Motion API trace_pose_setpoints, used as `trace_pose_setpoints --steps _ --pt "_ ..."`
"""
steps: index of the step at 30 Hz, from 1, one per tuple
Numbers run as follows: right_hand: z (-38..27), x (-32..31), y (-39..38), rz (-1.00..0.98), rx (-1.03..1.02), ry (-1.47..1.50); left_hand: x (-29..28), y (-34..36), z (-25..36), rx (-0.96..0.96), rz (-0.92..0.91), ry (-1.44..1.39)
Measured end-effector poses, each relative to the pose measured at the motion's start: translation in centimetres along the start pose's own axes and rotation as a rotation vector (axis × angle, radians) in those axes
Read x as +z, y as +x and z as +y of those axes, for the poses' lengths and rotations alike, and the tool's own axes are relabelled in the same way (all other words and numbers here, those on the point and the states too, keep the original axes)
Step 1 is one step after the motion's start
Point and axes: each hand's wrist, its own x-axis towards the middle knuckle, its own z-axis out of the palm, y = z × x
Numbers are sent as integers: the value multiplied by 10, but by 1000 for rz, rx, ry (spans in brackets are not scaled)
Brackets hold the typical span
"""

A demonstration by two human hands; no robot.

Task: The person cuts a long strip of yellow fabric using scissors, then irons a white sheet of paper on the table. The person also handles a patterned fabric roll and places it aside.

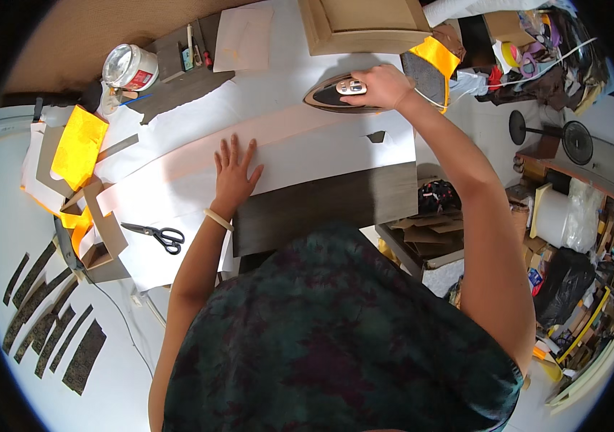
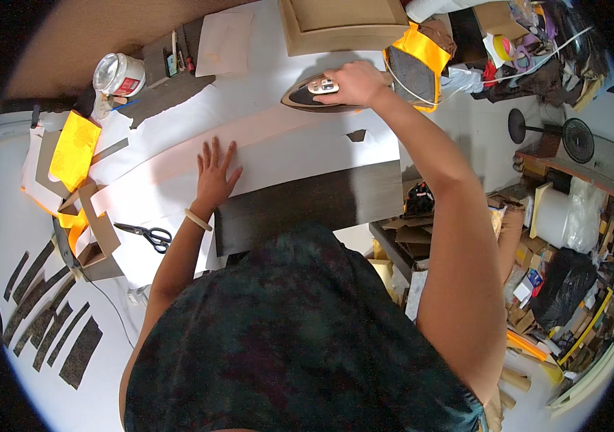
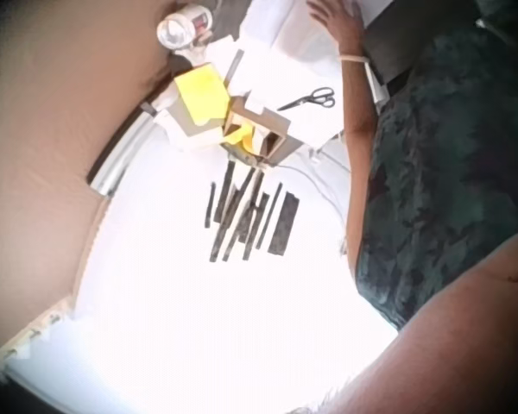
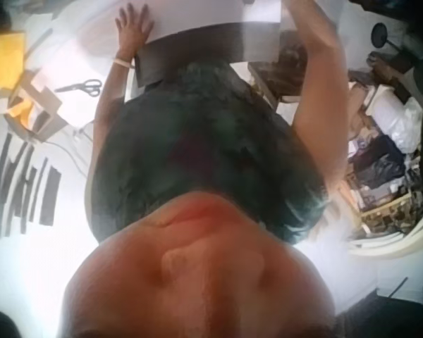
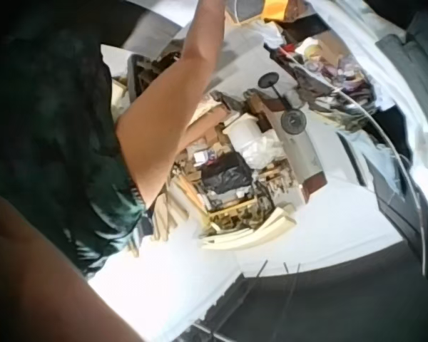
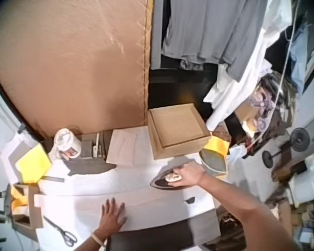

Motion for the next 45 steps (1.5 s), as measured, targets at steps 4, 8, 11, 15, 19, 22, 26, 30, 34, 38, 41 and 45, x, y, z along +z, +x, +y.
trace_pose_setpoints --steps 4,8,11,15,19,22,26,30,34,38,41,45 --pt "-1 4 -15 -31 -37 -8 -2 2 2 -16 -33 8" --pt "0 -5 -7 3 34 7 -1 2 1 -13 -36 3" --pt "0 2 -10 -37 8 3 -2 2 2 -20 -61 -3" --pt "5 13 -19 0 -82 6 -2 2 0 2 -43 0" --pt "-1 3 -12 -38 5 -21 1 0 -1 -11 -30 -8" --pt "-8 12 -28 -3 -115 30 1 0 -2 -10 -40 -14" --pt "-5 8 -22 6 -127 2 0 -1 -2 0 -11 -35" --pt "-5 -6 -2 -37 -7 -13 1 -2 -6 0 -33 -30" --pt "-22 6 -23 8 -233 19 -2 -2 -6 -12 -33 -59" --pt "-23 -3 -12 -9 -105 0 -2 -3 -4 -7 -8 -63" --pt "-29 -1 6 -5 -28 -20 0 -4 -6 -7 12 -73" --pt "-56 9 -2 5 -217 24 4 -12 -9 -76 22 -45"
